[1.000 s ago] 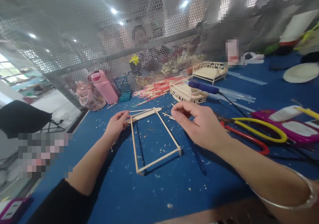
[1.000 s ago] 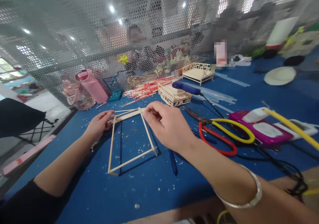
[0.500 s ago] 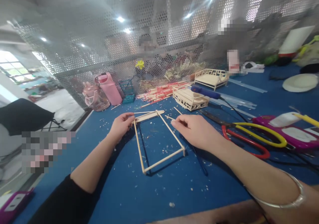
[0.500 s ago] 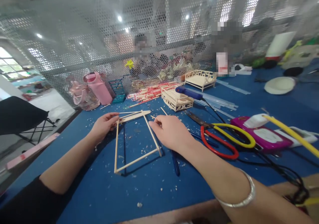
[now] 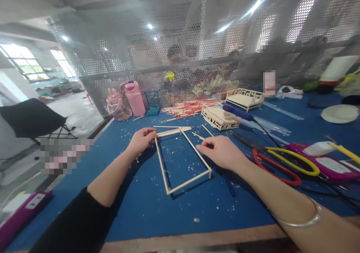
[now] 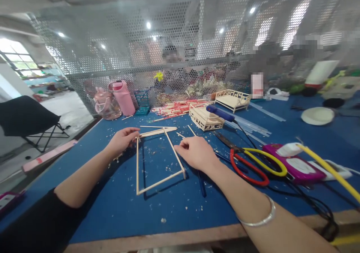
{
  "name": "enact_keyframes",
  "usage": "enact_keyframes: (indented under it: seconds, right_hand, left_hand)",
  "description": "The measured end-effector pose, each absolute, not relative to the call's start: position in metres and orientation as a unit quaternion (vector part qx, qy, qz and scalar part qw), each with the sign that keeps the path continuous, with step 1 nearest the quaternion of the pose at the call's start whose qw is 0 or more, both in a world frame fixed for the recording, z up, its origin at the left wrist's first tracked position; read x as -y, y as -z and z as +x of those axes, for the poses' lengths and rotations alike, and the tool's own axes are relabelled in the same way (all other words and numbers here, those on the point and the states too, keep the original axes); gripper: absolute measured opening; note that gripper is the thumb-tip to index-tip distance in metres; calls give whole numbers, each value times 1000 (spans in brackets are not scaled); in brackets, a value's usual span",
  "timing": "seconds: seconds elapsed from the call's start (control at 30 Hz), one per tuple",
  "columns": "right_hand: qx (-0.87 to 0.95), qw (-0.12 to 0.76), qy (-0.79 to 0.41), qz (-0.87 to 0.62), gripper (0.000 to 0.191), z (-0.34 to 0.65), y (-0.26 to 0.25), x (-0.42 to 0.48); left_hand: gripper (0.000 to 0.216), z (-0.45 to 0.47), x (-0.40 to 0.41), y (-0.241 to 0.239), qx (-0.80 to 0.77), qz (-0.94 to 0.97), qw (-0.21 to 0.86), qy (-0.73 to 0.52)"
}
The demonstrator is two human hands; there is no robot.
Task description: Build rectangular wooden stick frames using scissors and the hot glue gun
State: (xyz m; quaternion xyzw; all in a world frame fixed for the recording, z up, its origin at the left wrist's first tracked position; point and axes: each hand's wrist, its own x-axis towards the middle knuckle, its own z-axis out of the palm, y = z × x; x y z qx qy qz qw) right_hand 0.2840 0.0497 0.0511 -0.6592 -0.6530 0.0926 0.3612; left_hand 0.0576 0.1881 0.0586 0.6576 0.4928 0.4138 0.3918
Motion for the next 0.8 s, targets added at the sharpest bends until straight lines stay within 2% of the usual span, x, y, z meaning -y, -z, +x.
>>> enact_keyframes:
  seconds: [0.1,0.23,0.37,0.53,0.7,0.8]
  right_hand:
    - [630,381,-78,-672,42,288,-52,-49]
    - [606,405,-62,-681,42,293,-51,-49]
    - [619,418,-66,-662,40,293,-48,-49]
    - [692,451,-58,-561,28,285,-55,-37]
    - [856,373,42,-355,21,265,-59,-16]
    - [893,315,98,-305,19,251,-56,-8]
  left_hand:
    - [26,58,-189,-60,-509,655,364,-423]
    - [22,51,-171,-70,-534,662,301,-431]
    - [19,30,-107,-77,-546,693,245,-401]
    - [26,13,-21,-51,-533,754,143,-357]
    - [26,31,1,-29,-554,761,125,-313]
    - [24,43,-2,-28,-572,758,126,-289]
